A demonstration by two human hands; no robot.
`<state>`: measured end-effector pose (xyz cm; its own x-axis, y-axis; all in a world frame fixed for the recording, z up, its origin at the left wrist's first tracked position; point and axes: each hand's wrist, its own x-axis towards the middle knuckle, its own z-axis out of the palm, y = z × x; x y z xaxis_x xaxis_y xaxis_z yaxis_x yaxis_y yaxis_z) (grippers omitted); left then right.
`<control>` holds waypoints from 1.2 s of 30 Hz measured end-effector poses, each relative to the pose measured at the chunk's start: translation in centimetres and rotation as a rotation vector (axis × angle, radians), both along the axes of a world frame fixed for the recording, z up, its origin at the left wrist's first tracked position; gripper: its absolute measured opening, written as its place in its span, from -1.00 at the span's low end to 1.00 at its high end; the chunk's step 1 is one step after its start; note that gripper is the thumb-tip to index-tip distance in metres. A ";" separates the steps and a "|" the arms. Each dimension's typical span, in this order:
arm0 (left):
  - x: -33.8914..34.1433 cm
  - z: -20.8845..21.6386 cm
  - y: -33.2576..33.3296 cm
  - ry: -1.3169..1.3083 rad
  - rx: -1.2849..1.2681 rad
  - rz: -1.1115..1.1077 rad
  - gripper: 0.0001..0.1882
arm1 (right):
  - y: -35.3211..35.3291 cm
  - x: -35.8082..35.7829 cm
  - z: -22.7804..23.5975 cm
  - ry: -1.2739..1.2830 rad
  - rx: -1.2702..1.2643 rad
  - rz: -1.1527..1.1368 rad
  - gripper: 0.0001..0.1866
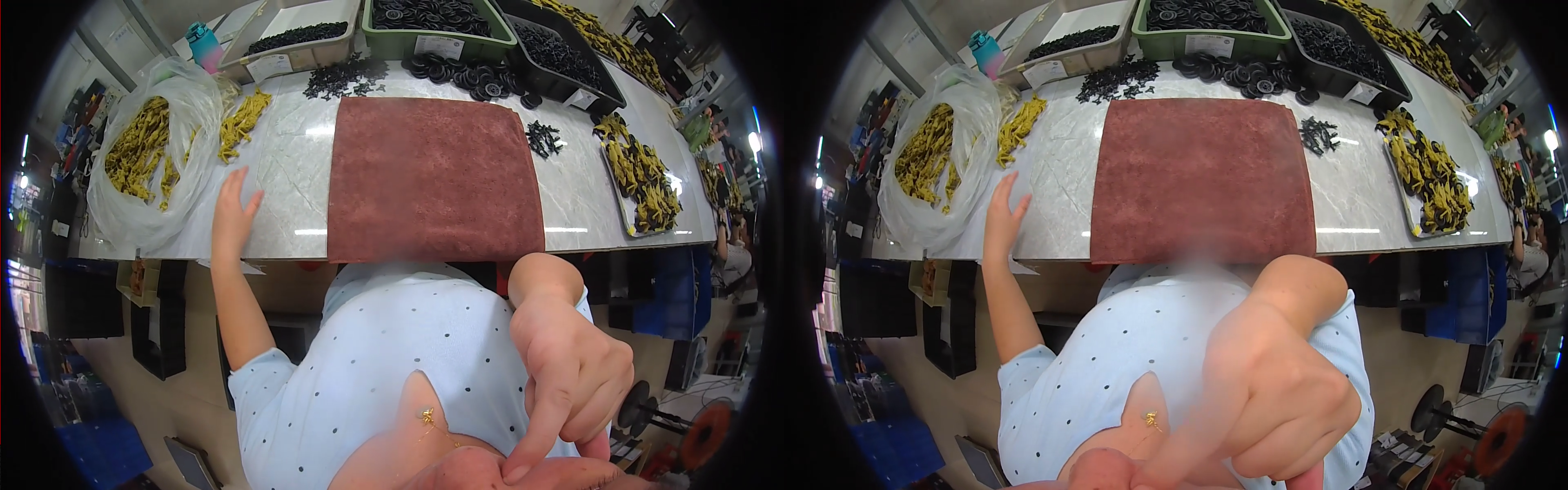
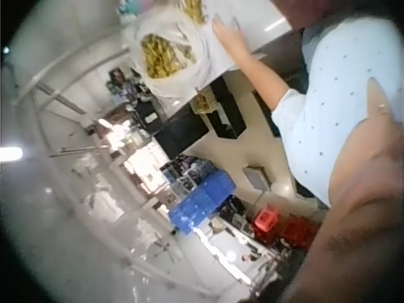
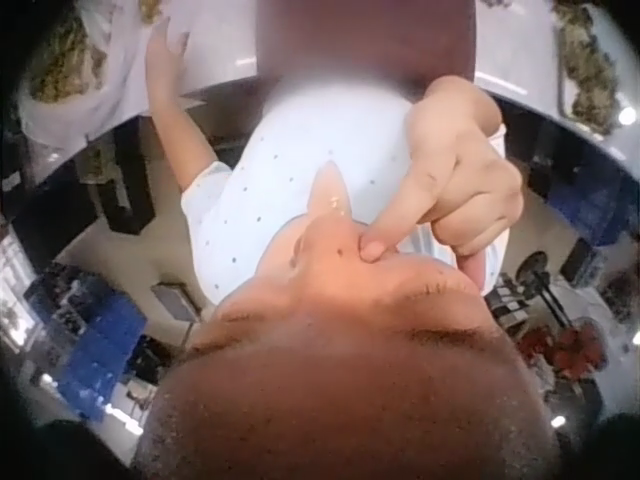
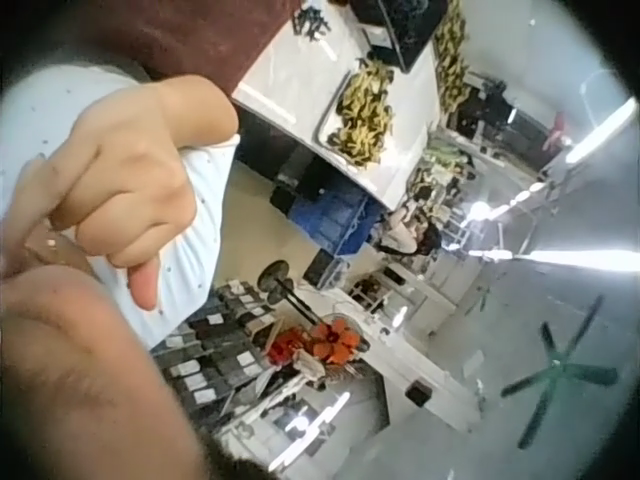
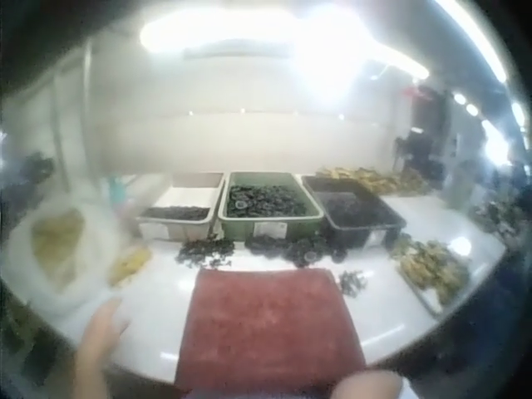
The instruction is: The person assembles small yellow plastic toy motorcycles by attaching black plastic wheels and plastic pins to yellow plastic motorcycle bodies, taking parts from bins and working by hand at a workbench.
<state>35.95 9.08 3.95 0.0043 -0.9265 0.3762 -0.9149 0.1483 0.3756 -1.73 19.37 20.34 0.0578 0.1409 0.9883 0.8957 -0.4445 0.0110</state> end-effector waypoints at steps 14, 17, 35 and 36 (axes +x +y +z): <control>3.3 -4.7 -18.6 -0.382 0.135 0.431 -0.40 | -5.2 0.1 0.5 0.023 0.086 -0.089 -0.43; 2.4 -4.8 -18.0 -0.452 0.092 0.461 -0.45 | -6.7 0.0 1.0 0.031 0.111 -0.103 -0.43; 5.0 -4.0 -12.8 -0.065 -0.194 0.156 -0.57 | -18.8 0.1 -5.1 0.507 0.628 -0.409 -0.50; 5.5 -4.3 -14.0 0.020 -0.236 0.178 -0.51 | -19.6 0.9 -5.7 0.583 0.640 -0.502 -0.50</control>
<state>41.43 -4.93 -0.32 0.1686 -0.7974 0.5794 -0.9270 0.0716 0.3682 -0.84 -0.18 14.62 0.4646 -0.5812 0.6681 0.3922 -0.5413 -0.7437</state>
